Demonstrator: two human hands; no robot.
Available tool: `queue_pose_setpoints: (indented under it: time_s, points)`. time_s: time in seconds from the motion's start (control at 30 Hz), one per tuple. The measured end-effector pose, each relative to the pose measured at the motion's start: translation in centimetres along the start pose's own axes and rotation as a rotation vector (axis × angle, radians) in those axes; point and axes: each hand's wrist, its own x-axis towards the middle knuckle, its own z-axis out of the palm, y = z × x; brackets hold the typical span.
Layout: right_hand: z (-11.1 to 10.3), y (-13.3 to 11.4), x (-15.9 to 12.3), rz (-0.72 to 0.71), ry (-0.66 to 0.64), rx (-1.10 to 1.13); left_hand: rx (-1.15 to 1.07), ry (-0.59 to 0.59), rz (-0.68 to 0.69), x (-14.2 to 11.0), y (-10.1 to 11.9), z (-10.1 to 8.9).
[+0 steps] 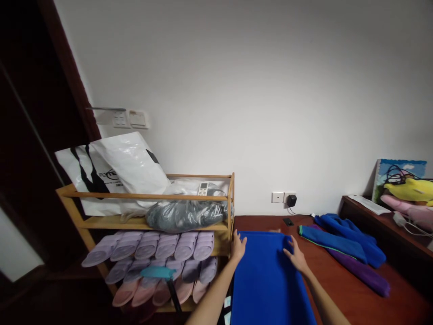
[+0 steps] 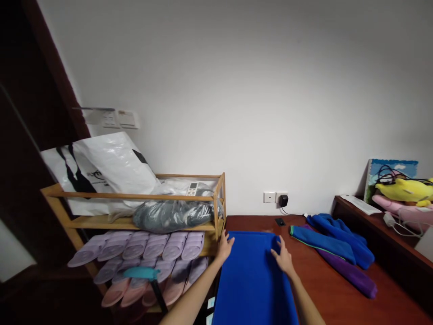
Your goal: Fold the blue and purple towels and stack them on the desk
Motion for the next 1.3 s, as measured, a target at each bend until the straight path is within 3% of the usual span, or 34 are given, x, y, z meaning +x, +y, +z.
queue_pose_setpoints:
  time_s: [0.13, 0.23, 0.33, 0.43, 0.53, 0.63, 0.77, 1.0, 1.1, 1.17, 1.23, 1.3]
  points:
    - [2.9, 1.6, -4.5, -0.198, -0.15, -0.208, 0.247, -0.127, 0.175, -4.6, -3.9, 0.9]
    - [3.4, 3.0, -6.1, -0.241, -0.237, -0.482, 0.491, -0.226, 0.303, -6.7, -6.1, 0.3]
    - [2.9, 3.5, -6.2, -0.127, -0.198, -0.627, 0.727, -0.254, 0.378, -7.0, -6.4, -0.3]
    - [3.0, 2.9, -7.1, -0.059, -0.107, -0.703, 0.765, -0.224, 0.4, -7.9, -6.2, -0.1]
    - [3.7, 2.4, -10.2, -0.136, -0.051, -0.69, 0.8, -0.171, 0.552, -10.6, -7.1, 0.3]
    - [4.0, 2.6, -13.6, -0.21, -0.12, -0.652, 0.814, -0.19, 0.688, -13.6, -8.8, 0.1]
    - [3.6, 2.9, -15.8, -0.16, -0.089, -0.681, 0.807, -0.211, 0.618, -15.4, -9.3, -0.8]
    - [2.8, 3.3, -18.3, -0.137, -0.08, -0.684, 0.717, -0.346, 0.554, -17.7, -9.5, -2.0]
    - [1.6, 2.0, -18.1, -0.111, -0.118, -0.665, 0.724, -0.372, 0.526, -18.1, -9.3, -1.9]
    - [1.5, -0.1, -16.8, -0.171, -0.136, -0.605, 0.724, -0.292, 0.525, -17.0, -8.0, -1.3]
    - [2.6, -2.8, -14.9, -0.265, -0.173, -0.516, 0.72, -0.206, 0.535, -14.9, -6.1, -0.1]
    - [4.8, -5.1, -12.9, -0.298, -0.249, -0.461, 0.73, -0.22, 0.53, -12.4, -4.3, 1.3]
